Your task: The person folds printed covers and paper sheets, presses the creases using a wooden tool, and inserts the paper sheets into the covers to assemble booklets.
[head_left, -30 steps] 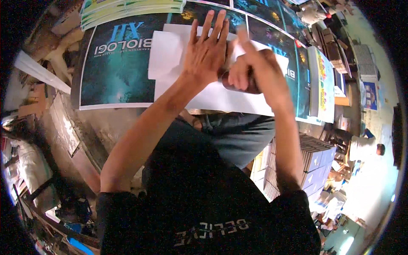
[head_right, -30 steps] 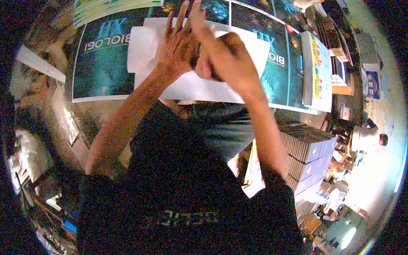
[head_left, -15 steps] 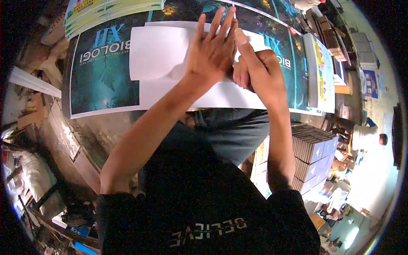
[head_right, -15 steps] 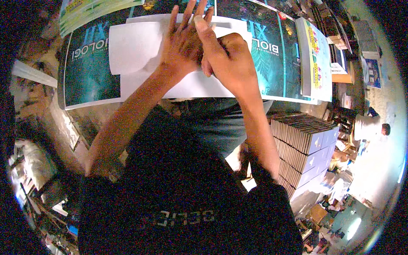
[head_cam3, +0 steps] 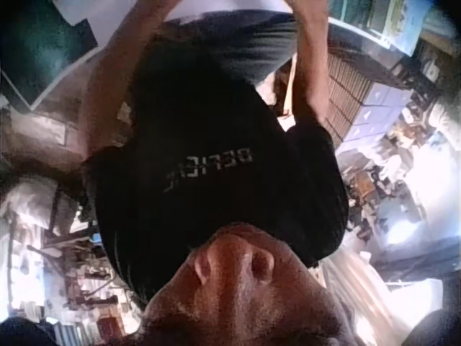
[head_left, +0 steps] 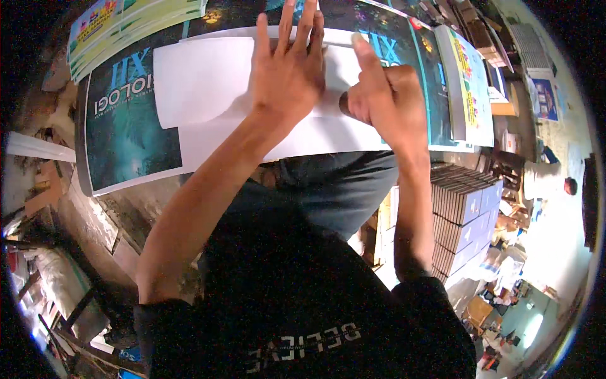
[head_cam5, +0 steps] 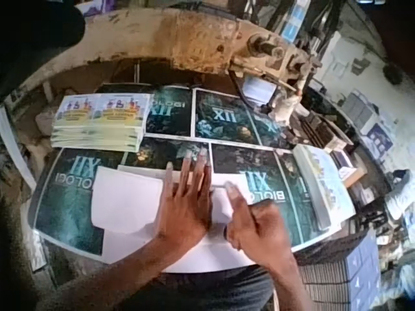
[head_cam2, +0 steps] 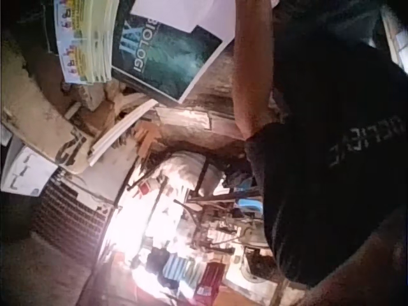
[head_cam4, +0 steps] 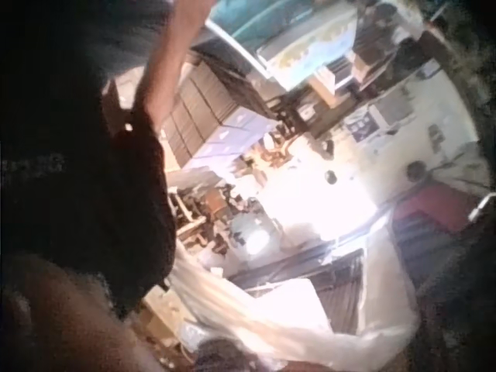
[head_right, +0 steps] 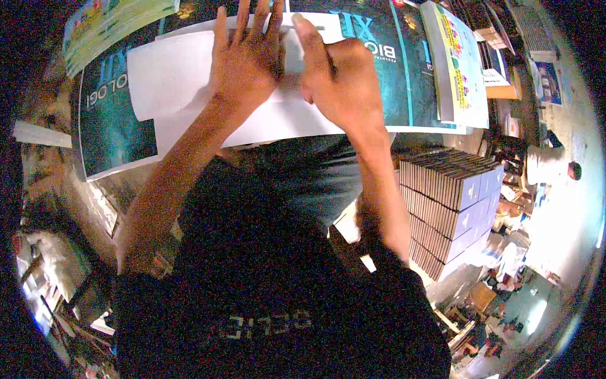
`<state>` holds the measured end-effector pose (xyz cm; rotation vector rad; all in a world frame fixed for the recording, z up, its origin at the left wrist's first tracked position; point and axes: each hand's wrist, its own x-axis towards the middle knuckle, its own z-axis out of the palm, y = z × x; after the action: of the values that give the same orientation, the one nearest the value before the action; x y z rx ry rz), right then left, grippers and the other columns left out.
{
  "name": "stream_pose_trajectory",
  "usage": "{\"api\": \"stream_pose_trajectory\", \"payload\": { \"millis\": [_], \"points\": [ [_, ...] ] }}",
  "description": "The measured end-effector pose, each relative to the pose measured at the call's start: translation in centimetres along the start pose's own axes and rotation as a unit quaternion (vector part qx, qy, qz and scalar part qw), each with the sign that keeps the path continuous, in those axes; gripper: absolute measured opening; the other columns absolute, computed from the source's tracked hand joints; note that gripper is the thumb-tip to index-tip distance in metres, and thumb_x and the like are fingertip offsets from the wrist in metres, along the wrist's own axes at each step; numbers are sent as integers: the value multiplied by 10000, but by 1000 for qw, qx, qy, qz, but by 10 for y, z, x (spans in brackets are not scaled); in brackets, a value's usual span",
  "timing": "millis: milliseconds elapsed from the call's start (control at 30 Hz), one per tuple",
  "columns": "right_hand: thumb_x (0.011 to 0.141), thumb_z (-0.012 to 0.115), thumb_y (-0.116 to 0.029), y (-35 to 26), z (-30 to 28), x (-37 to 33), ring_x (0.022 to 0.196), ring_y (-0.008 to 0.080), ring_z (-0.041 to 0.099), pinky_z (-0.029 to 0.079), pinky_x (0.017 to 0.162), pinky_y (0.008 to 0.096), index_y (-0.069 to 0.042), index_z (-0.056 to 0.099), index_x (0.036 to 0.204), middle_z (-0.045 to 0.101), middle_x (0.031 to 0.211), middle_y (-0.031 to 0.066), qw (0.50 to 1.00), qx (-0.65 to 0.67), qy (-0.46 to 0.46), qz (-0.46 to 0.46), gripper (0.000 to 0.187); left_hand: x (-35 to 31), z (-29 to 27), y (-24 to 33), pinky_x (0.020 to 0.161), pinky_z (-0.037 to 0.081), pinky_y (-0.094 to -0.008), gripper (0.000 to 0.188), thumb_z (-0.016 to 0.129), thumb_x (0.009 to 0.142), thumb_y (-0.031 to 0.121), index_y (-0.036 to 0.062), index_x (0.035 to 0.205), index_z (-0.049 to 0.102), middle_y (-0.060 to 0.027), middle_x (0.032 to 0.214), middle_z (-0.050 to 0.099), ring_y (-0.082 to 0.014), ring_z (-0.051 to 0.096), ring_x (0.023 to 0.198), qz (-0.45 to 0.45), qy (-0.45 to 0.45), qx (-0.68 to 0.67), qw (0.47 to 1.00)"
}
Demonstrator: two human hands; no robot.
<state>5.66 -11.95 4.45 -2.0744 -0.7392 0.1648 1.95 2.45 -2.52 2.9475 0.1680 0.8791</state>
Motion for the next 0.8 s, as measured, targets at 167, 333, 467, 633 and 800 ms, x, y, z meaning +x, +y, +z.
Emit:
{"api": "stream_pose_trajectory", "payload": {
  "millis": [167,333,467,633,800],
  "points": [
    [1029,477,-410,8,-5,1,380,137,500,416,436,300,-24,546,456,508,414,52,993,98,-34,51,694,9,13,20,1190,131,-564,662,451,969,372,-66,1456,356,-197,1608,199,-335,193,1492,-8,-18,-55,998],
    [1031,497,-368,-8,-26,1,391,114,483,398,427,284,-7,552,483,493,423,38,994,84,-57,30,659,8,15,17,1183,156,-560,608,406,1002,334,-70,1455,365,-193,1605,222,-335,212,1488,13,18,-58,998],
    [1023,512,-364,-18,-50,-14,403,99,476,404,431,278,2,551,496,486,434,28,984,178,24,-20,642,10,5,23,1180,160,-563,559,379,1016,275,-78,1449,377,-188,1601,242,-338,223,1485,6,13,-65,998],
    [1013,537,-372,13,-24,-15,405,123,515,414,438,286,-24,568,490,520,435,50,996,25,26,83,629,11,15,31,1182,151,-569,553,397,1010,252,-85,1447,369,-193,1600,238,-338,229,1481,10,-8,-43,999],
    [1018,550,-334,16,-30,-3,382,158,434,379,457,307,-50,433,420,429,414,51,977,151,54,139,672,4,23,30,1187,154,-542,520,463,988,285,-36,1397,453,-139,1593,277,-316,242,1477,-5,27,-38,999]
  ]
}}
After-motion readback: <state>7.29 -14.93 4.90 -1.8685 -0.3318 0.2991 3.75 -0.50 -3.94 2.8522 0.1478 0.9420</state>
